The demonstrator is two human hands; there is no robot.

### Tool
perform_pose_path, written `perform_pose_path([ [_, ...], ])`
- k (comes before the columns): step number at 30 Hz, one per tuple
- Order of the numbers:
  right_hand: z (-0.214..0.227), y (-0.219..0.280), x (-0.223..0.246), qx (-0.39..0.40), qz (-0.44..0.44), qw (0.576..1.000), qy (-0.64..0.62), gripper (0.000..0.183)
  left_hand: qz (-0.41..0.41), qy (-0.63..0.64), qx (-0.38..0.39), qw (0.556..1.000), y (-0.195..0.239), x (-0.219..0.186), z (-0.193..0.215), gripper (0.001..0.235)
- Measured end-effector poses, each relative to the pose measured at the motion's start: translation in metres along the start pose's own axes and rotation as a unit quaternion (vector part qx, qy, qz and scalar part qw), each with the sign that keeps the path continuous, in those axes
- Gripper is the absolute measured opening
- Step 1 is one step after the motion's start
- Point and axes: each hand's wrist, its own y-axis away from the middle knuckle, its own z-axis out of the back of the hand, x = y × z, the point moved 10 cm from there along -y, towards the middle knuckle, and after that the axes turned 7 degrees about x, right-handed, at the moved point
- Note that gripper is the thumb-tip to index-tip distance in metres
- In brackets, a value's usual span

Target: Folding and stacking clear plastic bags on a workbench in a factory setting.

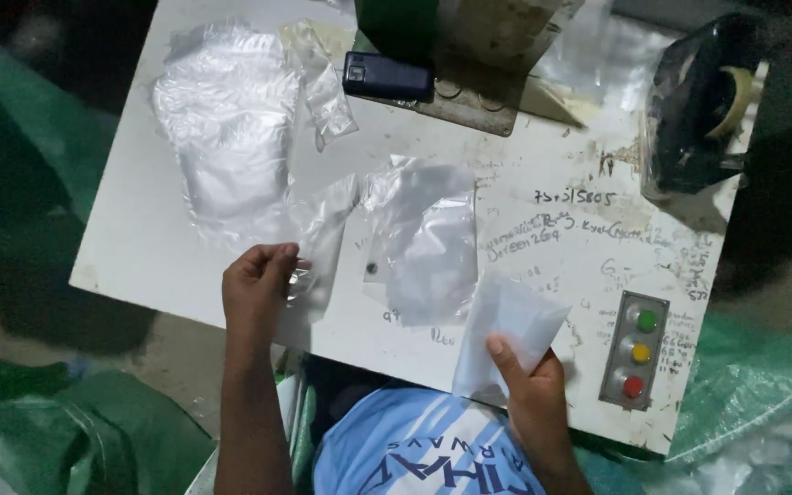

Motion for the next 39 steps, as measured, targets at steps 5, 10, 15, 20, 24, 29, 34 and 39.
perform_pose_path([
  [5, 0.0, -0.006, -0.005, 0.008, -0.006, 1.0, 0.001, 0.064, -0.017, 0.029, 0.06, 0.998, 0.008, -0.009, -0.018, 0.03],
  [10, 0.006, -0.003, -0.003, -0.006, -0.019, 1.0, 0.024, 0.057, -0.047, 0.036, -0.022, 0.998, 0.013, -0.004, -0.019, 0.012],
  [15, 0.001, 0.011, 0.004, 0.012, -0.058, 0.998, 0.02, 0.056, -0.12, 0.073, 0.038, 0.989, 0.029, 0.0, -0.064, 0.007],
  [20, -0.026, 0.007, 0.005, 0.116, -0.047, 0.983, 0.138, 0.051, 0.006, 0.048, 0.348, 0.936, 0.072, 0.025, -0.173, 0.009],
  [24, -0.015, -0.002, 0.008, 0.072, -0.024, 0.995, 0.063, 0.058, 0.209, 0.271, 0.252, 0.905, 0.067, 0.043, -0.174, 0.041],
  [29, 0.004, -0.021, 0.002, 0.014, 0.31, 0.948, 0.068, 0.041, -0.063, -0.028, 0.183, 0.981, 0.063, 0.006, -0.166, 0.022],
  [34, -0.048, -0.024, -0.001, 0.175, 0.298, 0.84, 0.419, 0.046, -0.266, -0.019, 0.157, 0.951, 0.098, -0.015, -0.184, 0.022],
  [39, -0.03, -0.011, 0.03, 0.196, 0.2, 0.888, 0.366, 0.054, -0.527, -0.36, 0.074, 0.766, 0.13, -0.049, -0.201, 0.023],
])
